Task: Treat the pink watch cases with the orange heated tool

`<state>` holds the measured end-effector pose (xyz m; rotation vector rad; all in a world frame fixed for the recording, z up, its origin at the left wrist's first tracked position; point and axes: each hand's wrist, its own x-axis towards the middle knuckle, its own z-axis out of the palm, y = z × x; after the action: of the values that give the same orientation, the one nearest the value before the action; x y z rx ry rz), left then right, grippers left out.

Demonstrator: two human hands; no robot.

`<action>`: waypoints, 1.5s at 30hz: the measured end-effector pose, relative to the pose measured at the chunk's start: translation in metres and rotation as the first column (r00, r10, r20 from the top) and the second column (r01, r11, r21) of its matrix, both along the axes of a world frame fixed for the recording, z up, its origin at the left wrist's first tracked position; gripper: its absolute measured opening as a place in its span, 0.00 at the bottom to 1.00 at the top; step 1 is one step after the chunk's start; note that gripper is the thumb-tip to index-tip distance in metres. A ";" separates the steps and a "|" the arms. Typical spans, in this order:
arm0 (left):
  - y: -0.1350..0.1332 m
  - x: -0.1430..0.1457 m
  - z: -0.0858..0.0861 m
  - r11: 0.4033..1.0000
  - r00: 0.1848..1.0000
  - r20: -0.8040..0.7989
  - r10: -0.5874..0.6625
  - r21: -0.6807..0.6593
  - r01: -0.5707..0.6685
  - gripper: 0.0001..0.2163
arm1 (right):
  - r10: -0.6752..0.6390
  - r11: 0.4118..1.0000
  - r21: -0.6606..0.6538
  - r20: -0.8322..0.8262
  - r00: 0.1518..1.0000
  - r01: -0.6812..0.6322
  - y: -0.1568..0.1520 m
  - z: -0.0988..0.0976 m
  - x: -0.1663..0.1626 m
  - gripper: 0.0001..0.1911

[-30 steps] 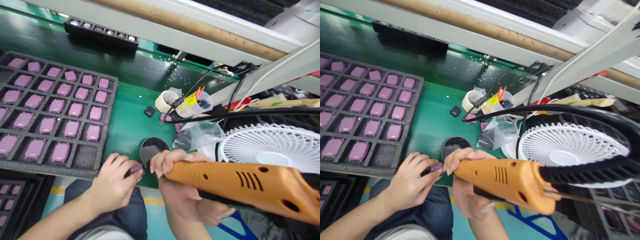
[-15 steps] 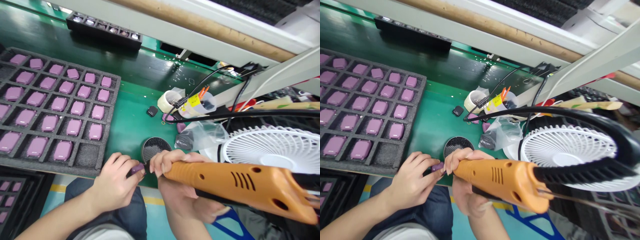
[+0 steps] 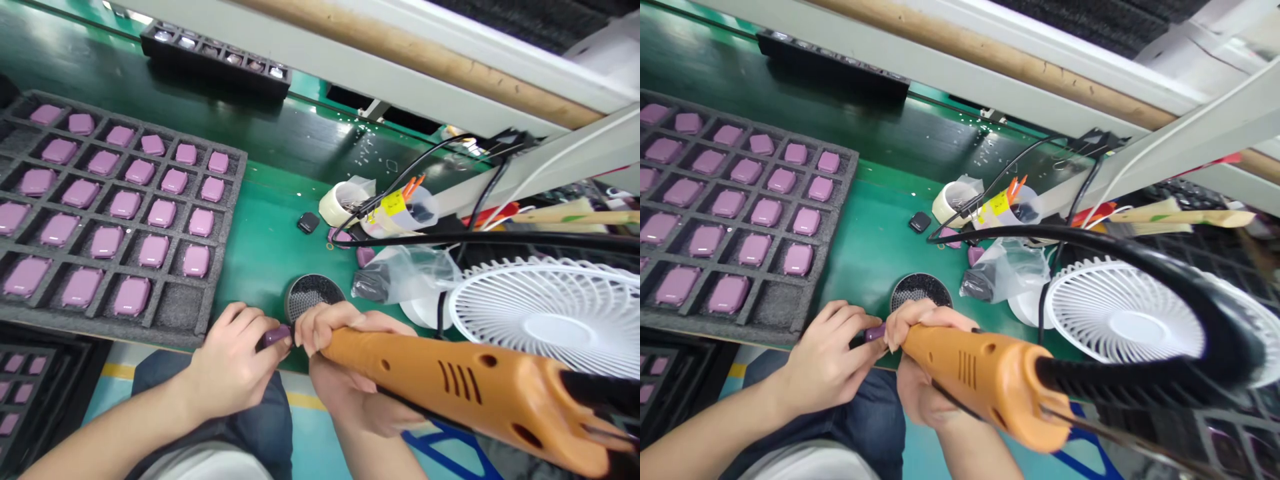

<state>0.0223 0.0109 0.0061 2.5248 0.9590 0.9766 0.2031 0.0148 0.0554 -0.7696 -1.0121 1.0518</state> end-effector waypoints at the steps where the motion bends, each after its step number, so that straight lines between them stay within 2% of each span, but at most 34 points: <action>1: 0.000 0.000 -0.001 1.000 1.000 0.001 -0.002 -0.002 0.002 0.07 | 0.013 1.000 0.001 -0.001 1.000 -0.013 0.001 -0.001 0.000 0.29; 6: 0.000 0.001 -0.001 1.000 1.000 -0.020 0.010 -0.005 -0.010 0.04 | 0.061 0.998 -0.030 -0.013 0.998 -0.061 0.011 0.008 0.011 0.29; 8: 0.000 0.000 0.001 1.000 0.999 -0.046 0.018 -0.005 -0.019 0.06 | -0.017 1.000 -0.010 -0.005 1.000 0.017 0.016 0.015 0.016 0.29; 10: 0.000 -0.001 0.003 1.000 0.996 -0.089 -0.005 -0.012 0.004 0.11 | -0.148 0.988 0.043 0.011 0.989 0.147 0.018 0.019 0.018 0.26; 12: 0.000 -0.003 0.004 0.998 0.991 -0.124 -0.053 -0.037 0.048 0.14 | -0.266 0.960 0.092 0.015 0.964 0.264 0.019 0.019 0.019 0.26; 14: 0.000 -0.004 0.004 0.995 0.987 -0.130 -0.091 -0.062 0.083 0.16 | -0.320 0.944 0.087 -0.003 0.947 0.319 0.019 0.016 0.019 0.27; 20: 0.000 -0.002 0.003 0.999 0.992 -0.128 -0.023 -0.043 0.018 0.11 | -0.258 0.965 0.051 0.023 0.966 0.256 0.015 0.008 0.024 0.28; 25: 0.001 -0.005 0.009 0.994 0.989 -0.129 -0.076 -0.082 0.066 0.11 | -0.299 0.954 0.034 0.002 0.954 0.299 0.014 0.009 0.019 0.30; 29: 0.001 -0.006 0.009 0.989 0.987 -0.116 -0.108 -0.113 0.095 0.11 | -0.277 0.960 0.039 0.000 0.961 0.277 0.013 0.009 0.016 0.30; 34: 0.001 -0.005 0.007 0.993 0.988 -0.127 -0.092 -0.083 0.082 0.09 | -0.300 0.953 0.049 0.024 0.954 0.298 0.012 0.008 0.019 0.30; 38: 0.001 -0.004 0.006 0.996 0.990 -0.116 -0.078 -0.044 0.073 0.09 | -0.260 0.964 0.058 0.026 0.965 0.258 0.012 0.007 0.019 0.29; 45: 0.001 -0.004 0.003 0.998 0.994 -0.090 -0.069 -0.006 0.069 0.07 | -0.293 0.955 0.038 -0.031 0.956 0.294 0.001 0.021 0.010 0.26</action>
<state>0.0184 0.0114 0.0091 2.6008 0.8898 0.8480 0.2129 0.0157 0.0763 -0.8410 -0.8641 0.7790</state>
